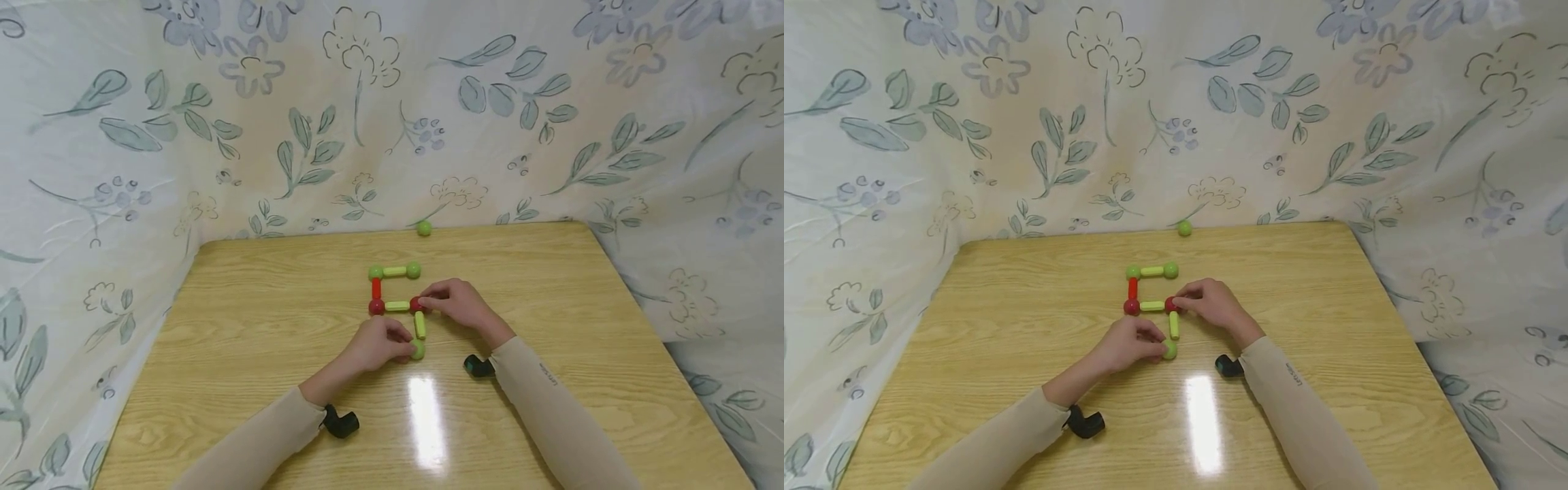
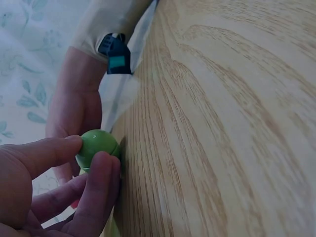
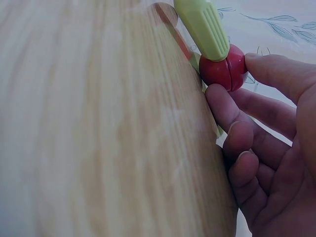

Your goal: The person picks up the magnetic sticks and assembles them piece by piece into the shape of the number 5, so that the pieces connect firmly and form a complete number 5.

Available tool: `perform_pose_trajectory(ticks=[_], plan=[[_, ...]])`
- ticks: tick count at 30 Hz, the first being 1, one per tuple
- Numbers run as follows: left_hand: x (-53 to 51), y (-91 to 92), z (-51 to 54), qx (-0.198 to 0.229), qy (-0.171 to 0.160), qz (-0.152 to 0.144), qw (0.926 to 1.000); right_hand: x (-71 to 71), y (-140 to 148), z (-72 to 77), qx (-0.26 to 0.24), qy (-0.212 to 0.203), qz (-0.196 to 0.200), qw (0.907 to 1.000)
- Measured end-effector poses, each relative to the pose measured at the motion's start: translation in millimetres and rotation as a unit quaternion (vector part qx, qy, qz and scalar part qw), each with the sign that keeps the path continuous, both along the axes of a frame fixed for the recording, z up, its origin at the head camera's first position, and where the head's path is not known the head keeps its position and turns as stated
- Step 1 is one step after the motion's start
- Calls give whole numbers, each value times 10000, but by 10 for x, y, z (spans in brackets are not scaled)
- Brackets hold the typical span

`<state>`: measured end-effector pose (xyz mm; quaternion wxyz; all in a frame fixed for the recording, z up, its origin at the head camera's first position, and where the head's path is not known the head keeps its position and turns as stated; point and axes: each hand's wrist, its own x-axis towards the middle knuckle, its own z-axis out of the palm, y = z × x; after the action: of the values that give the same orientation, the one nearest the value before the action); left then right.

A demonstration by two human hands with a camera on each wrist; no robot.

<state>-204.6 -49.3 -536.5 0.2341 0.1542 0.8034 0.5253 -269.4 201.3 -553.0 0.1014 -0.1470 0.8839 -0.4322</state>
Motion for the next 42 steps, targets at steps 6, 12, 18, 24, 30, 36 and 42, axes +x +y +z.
perform_pose_trajectory(ticks=[6, 12, 18, 24, 30, 36, 42], plan=[[-26, 43, -12, 13, 32, -33, 10000, 0, -1, 0, -18, 16, 10, 10000], [-35, 69, 1, 24, 6, -5, 10000, -3, -7, 10, -1, 28, -1, 10000], [-23, 82, 32, 36, 89, 3, 10000, 14, -16, 34, 63, 86, 10, 9999], [-18, 84, 40, -33, 179, -44, 9998, 12, -9, 25, 85, 100, 6, 9999], [-16, 98, 32, -29, 183, -64, 9998, 11, 0, 10, 56, 90, 5, 9999], [-10, 114, 37, 35, 209, -84, 9997, 9, 8, -4, 35, 31, 5, 10000], [-8, 122, 27, -41, 300, -100, 9995, 16, 13, -3, 52, 16, 3, 10000]])
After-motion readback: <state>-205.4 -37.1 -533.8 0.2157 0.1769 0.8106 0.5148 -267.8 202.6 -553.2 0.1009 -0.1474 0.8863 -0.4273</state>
